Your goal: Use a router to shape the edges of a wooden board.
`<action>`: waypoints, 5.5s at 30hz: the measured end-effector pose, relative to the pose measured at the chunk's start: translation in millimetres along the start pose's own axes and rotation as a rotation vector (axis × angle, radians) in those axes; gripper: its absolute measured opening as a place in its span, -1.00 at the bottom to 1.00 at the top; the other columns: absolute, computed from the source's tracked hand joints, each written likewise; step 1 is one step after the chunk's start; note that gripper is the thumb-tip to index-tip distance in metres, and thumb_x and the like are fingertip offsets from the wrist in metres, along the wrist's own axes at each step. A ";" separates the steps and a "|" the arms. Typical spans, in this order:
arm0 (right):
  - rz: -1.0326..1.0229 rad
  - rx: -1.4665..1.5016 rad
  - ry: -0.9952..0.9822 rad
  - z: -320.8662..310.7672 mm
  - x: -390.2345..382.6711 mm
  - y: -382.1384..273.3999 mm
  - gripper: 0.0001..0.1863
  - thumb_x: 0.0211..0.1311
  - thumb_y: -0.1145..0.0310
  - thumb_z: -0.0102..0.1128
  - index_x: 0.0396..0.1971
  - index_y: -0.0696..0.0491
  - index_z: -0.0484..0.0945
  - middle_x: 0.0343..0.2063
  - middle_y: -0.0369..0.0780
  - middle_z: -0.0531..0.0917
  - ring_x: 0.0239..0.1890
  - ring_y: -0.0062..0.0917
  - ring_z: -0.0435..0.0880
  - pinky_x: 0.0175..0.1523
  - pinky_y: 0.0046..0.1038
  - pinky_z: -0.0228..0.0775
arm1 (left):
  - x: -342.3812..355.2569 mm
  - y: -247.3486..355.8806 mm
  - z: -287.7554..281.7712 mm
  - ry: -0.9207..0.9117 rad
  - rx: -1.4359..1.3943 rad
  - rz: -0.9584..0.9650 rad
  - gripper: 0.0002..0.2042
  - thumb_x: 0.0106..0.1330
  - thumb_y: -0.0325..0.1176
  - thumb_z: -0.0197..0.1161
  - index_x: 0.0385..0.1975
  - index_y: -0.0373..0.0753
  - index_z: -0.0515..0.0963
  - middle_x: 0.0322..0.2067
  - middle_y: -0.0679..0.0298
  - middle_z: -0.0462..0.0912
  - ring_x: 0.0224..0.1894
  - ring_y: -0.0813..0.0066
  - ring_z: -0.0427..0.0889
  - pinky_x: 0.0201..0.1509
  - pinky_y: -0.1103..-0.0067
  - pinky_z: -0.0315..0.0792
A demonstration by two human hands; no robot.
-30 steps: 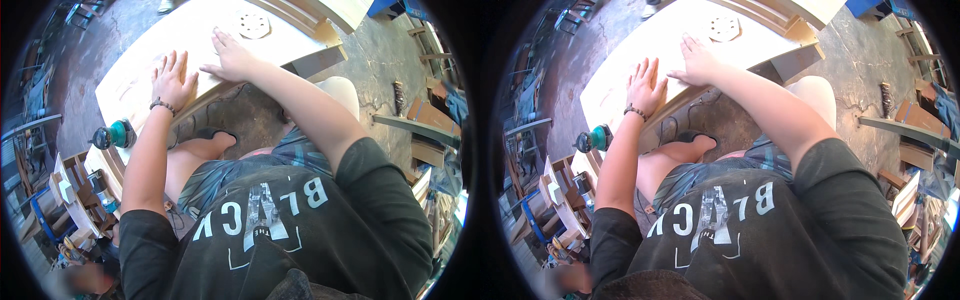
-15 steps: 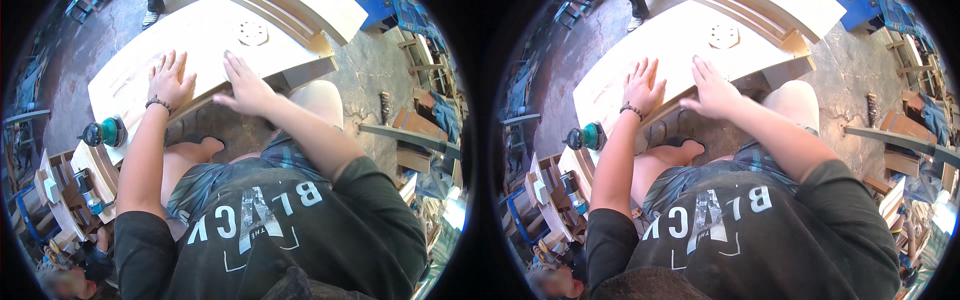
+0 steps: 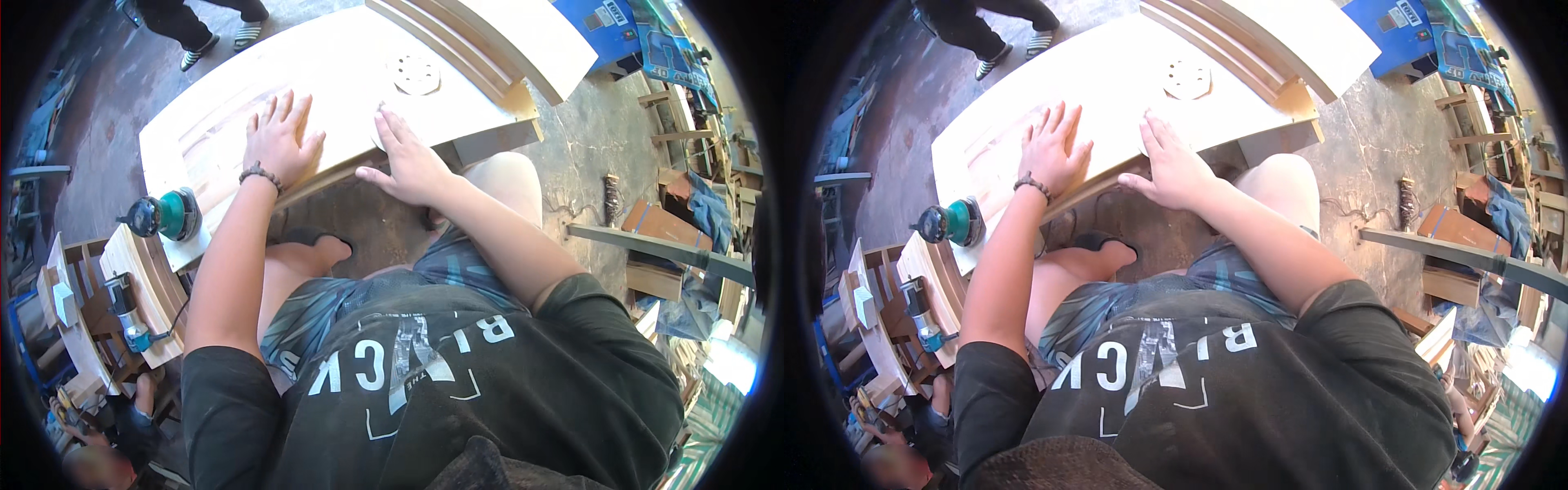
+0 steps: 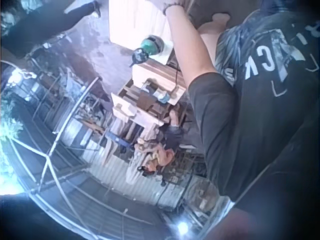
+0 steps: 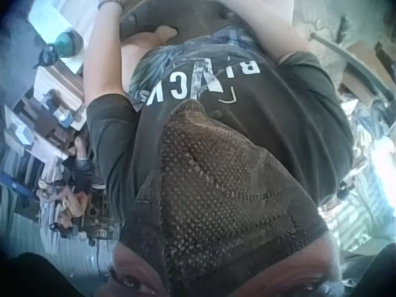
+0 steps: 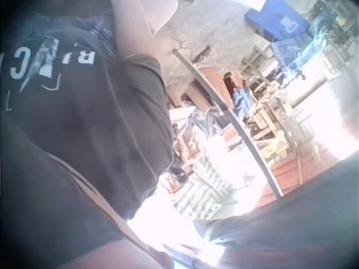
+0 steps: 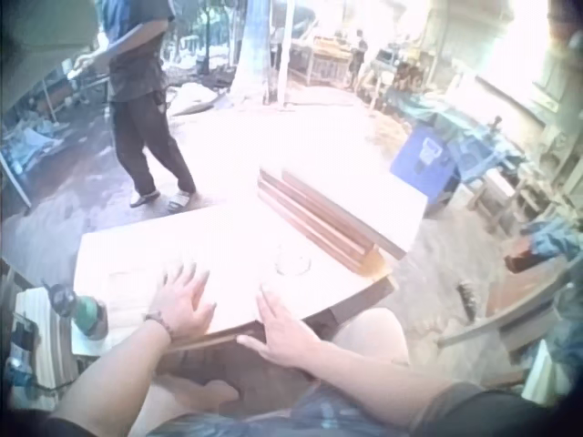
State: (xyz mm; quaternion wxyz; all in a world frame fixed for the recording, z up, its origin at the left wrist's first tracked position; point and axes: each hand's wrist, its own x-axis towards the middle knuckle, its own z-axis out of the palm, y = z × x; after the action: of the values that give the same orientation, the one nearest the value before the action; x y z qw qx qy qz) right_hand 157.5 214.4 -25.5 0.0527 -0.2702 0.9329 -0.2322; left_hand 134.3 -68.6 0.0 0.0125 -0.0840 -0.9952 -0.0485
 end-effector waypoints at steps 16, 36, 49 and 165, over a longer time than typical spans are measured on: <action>0.013 -0.029 -0.025 -2.3 86.1 5.6 0.21 0.49 -0.43 0.09 0.63 0.40 -0.01 0.68 0.22 -0.08 0.73 0.13 -0.14 0.78 -0.06 -0.24 | 0.8 3.3 -7.3 -0.032 0.004 0.013 -0.26 0.51 0.23 0.15 0.64 0.12 0.30 0.67 0.13 0.21 0.71 0.03 0.12 0.73 -0.01 -0.06; 0.049 -0.087 0.000 -27.0 181.6 -4.1 0.18 0.51 -0.42 0.05 0.61 0.40 0.06 0.67 0.23 0.00 0.73 0.09 -0.07 0.78 -0.14 -0.18 | -1.8 5.9 -12.6 -0.034 -0.051 0.007 -0.27 0.52 0.22 0.12 0.64 0.11 0.30 0.67 0.09 0.20 0.72 0.02 0.09 0.75 0.01 -0.08; 0.086 -0.121 -0.024 -5.6 190.0 9.9 0.14 0.54 -0.37 0.04 0.65 0.35 -0.01 0.69 0.16 -0.02 0.74 0.04 -0.07 0.78 -0.15 -0.17 | -6.9 3.9 -16.8 -0.028 -0.107 0.019 -0.25 0.51 0.23 0.11 0.63 0.01 0.30 0.66 0.03 0.21 0.70 -0.04 0.12 0.74 -0.03 -0.05; 0.209 0.631 -0.466 -63.8 -64.6 76.2 -0.41 0.14 0.58 0.00 0.21 0.17 0.69 0.02 0.13 0.78 0.13 0.00 0.74 0.28 -0.14 0.53 | 131.4 56.6 13.8 -0.085 -0.031 0.142 -0.25 0.60 0.16 0.14 0.64 -0.15 0.26 0.67 -0.02 0.16 0.67 -0.02 0.20 0.69 0.27 0.20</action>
State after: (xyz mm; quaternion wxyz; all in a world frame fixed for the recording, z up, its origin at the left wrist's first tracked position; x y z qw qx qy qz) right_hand 161.5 331.2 -5.8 0.3664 -0.1899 0.8014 -0.4330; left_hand 14.1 10.1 -4.0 -0.0277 -0.1566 -0.9855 -0.0594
